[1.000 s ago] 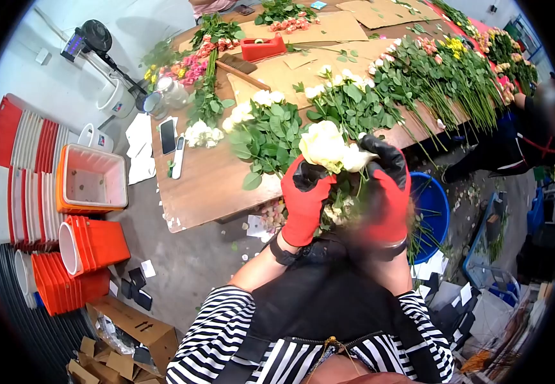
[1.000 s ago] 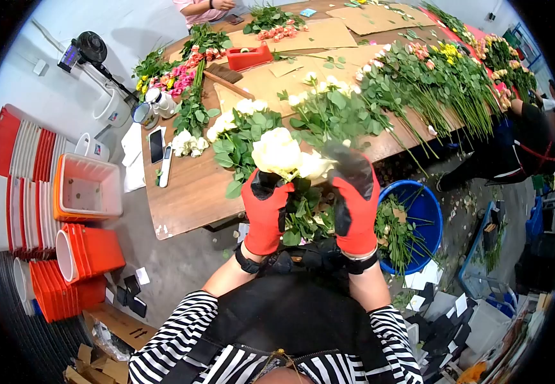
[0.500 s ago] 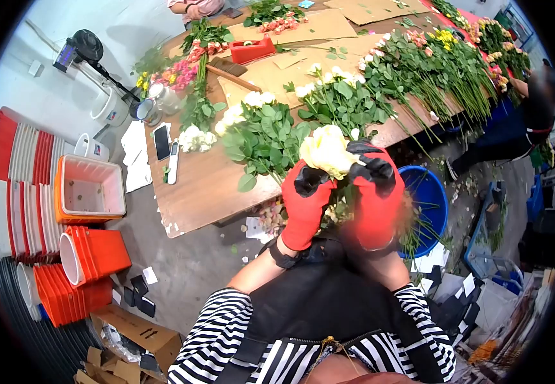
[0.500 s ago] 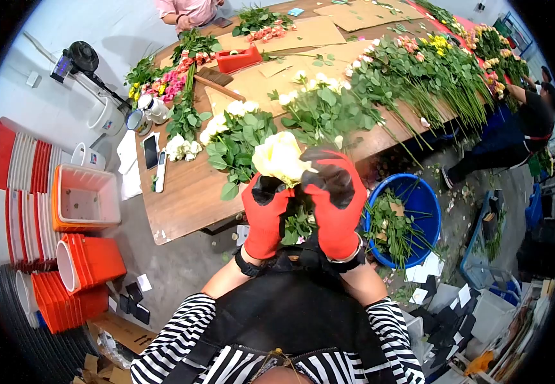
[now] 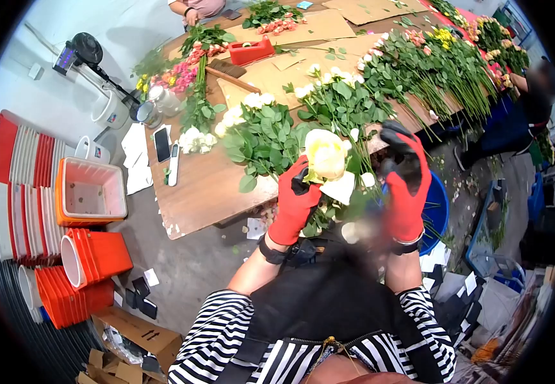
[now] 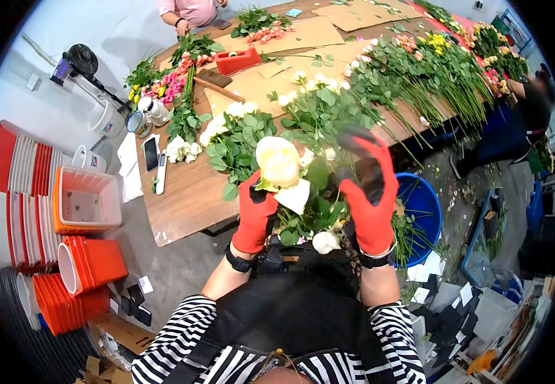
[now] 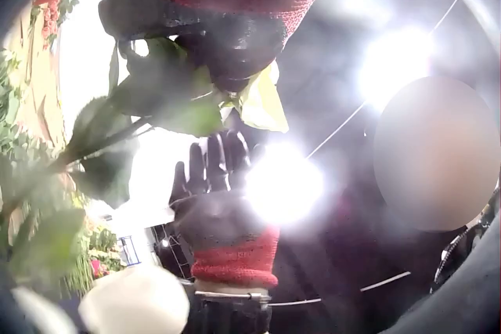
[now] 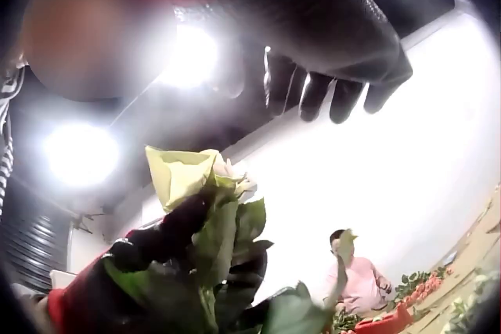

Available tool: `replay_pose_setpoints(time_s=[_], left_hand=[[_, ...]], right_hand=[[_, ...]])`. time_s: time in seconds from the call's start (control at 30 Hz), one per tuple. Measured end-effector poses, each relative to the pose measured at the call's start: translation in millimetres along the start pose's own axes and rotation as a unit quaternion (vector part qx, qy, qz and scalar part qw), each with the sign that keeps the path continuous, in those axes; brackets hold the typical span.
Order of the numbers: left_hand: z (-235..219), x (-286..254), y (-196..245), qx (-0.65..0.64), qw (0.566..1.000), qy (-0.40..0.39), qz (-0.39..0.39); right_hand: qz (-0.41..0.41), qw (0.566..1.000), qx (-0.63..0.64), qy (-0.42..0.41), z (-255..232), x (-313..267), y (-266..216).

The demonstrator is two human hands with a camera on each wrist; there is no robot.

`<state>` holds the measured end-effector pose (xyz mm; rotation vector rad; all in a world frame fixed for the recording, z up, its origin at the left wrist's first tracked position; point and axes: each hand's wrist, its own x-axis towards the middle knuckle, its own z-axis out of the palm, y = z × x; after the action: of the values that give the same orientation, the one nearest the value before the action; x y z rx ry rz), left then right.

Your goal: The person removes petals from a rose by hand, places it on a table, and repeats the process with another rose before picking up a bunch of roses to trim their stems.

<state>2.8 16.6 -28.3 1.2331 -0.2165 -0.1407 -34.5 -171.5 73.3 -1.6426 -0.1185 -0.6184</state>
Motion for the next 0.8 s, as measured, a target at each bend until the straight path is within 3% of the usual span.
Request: replay_pose_setpoints(time_s=[0.07, 0.13, 0.27, 0.37, 0.53, 0.6, 0.67, 0.7, 0.73, 0.8], left_hand=[[-8.7, -0.6, -11.6, 0.032, 0.999, -0.04, -0.002], [-8.7, -1.9, -14.8, 0.032, 0.998, -0.054, -0.003], [-0.9, -5.3, -13.3, 0.011, 0.999, -0.033, 0.007], [9.6, -2.7, 21.7, 0.007, 0.998, -0.06, -0.025], [7.6, -1.6, 23.0, -0.003, 0.994, -0.101, -0.05], [4.1, -2.3, 15.5, 0.013, 0.992, -0.121, -0.041], [0.9, -4.3, 4.7, 0.012, 0.994, -0.095, -0.042], [1.0, -4.8, 1.5, 0.011, 0.996, -0.081, -0.042], [2.2, -5.7, 1.8, 0.019, 0.997, -0.053, -0.047], [4.9, -6.5, 5.7, 0.035, 0.998, 0.002, -0.057]], right_hand=[[-0.064, 0.992, -0.037, -0.106, 3.3, 9.0, -8.1], [-0.033, 0.99, -0.075, -0.111, 15.5, 10.5, -21.3], [-0.073, 0.98, -0.141, -0.121, 19.3, 10.7, -12.2], [-0.026, 0.997, -0.004, -0.07, 20.7, 8.6, 3.0], [0.105, 0.985, 0.138, -0.002, 25.0, 12.1, 3.3], [0.104, 0.978, 0.179, 0.005, 19.8, 10.6, 13.9], [0.089, 0.976, 0.196, 0.043, 15.3, 8.4, 22.9], [0.055, 0.988, 0.145, 0.022, 8.0, 10.2, 19.3], [0.056, 0.978, 0.196, 0.046, 1.4, 7.3, 24.3], [-0.029, 0.992, 0.106, 0.054, -6.4, 11.4, 31.5]])
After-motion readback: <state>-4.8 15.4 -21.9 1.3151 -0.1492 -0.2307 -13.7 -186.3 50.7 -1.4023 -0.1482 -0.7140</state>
